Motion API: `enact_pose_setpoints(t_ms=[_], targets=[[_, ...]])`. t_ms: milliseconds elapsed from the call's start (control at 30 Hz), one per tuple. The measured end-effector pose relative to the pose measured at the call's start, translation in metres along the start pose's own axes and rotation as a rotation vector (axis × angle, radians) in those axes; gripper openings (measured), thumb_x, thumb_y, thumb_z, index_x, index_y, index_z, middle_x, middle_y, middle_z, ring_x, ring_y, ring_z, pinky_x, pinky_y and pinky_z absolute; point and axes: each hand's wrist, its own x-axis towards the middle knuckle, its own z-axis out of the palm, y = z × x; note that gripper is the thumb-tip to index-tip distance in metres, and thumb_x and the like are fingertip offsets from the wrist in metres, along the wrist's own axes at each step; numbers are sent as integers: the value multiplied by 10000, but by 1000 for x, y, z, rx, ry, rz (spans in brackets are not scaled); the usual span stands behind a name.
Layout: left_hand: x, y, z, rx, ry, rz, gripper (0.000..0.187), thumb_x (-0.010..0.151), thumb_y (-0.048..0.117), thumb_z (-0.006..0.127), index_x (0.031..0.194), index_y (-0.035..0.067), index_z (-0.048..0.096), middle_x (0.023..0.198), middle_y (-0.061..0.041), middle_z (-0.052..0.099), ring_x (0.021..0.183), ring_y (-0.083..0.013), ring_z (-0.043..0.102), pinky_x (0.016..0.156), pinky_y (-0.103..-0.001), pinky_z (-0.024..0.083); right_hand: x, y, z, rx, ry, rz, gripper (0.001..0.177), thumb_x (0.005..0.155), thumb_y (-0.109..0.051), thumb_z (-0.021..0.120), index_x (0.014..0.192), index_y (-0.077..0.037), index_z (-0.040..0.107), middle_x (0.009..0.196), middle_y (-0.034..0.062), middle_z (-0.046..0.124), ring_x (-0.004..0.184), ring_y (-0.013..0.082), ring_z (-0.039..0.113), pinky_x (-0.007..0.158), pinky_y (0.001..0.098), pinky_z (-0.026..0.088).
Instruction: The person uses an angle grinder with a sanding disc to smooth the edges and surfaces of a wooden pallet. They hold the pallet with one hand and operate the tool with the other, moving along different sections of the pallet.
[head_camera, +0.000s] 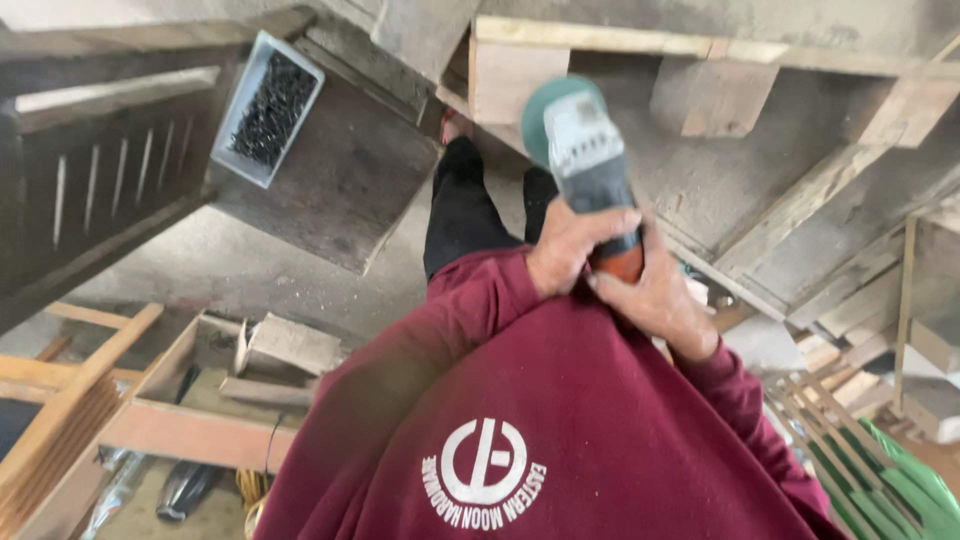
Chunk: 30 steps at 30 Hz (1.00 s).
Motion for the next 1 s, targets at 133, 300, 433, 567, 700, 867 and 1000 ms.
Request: enact_pose_setpoints(t_ms=[133,300,433,567,700,867,1000], targets=[[2,-7,-3,-2,22,-74,347,830,81,814,1139,10,672,1037,-65,692,955,-166,666,877,-333,557,-6,0,0,45,-14,2,926,767,-242,792,1546,-15,345,1315,217,624,1216,285,638,1014,404,511],[10,-17,3,61,-19,-137,364,811,73,826,1133,5,670,1027,-76,697,940,-180,677,879,-357,572,-21,7,3,198,65,-24,1004,762,-221,779,1596,-13,260,1396,203,561,1262,262,593,1052,391,491],[21,-30,17,105,-112,-226,350,840,103,817,1136,-20,677,1026,-105,712,941,-199,690,881,-371,581,-33,21,-5,125,185,17,1003,779,-177,796,1609,-12,260,1441,207,522,1295,264,576,1060,395,492],[36,-52,37,156,-138,-261,416,816,117,834,1173,8,650,1057,-88,699,984,-181,679,901,-361,577,-43,39,-21,366,200,44,1003,799,-187,756,1633,-18,224,1416,187,568,1281,234,604,1072,376,515],[51,-82,54,186,-157,-309,432,811,146,836,1173,3,650,1059,-107,707,988,-202,688,896,-372,591,-51,64,-44,260,241,72,1063,802,-187,770,1654,-18,157,1441,207,551,1277,249,596,1057,386,504],[66,-113,76,134,-155,-272,450,805,144,852,1182,15,643,1070,-96,696,994,-191,679,898,-362,584,-46,94,-80,197,215,101,1074,774,-169,741,1659,-26,149,1417,217,565,1242,257,622,1015,388,524],[78,-136,89,121,-137,-224,425,813,142,847,1169,23,646,1053,-90,696,970,-189,683,872,-364,586,-43,118,-106,122,198,78,1064,769,-180,760,1643,-38,170,1366,225,602,1214,277,653,1005,391,537]])
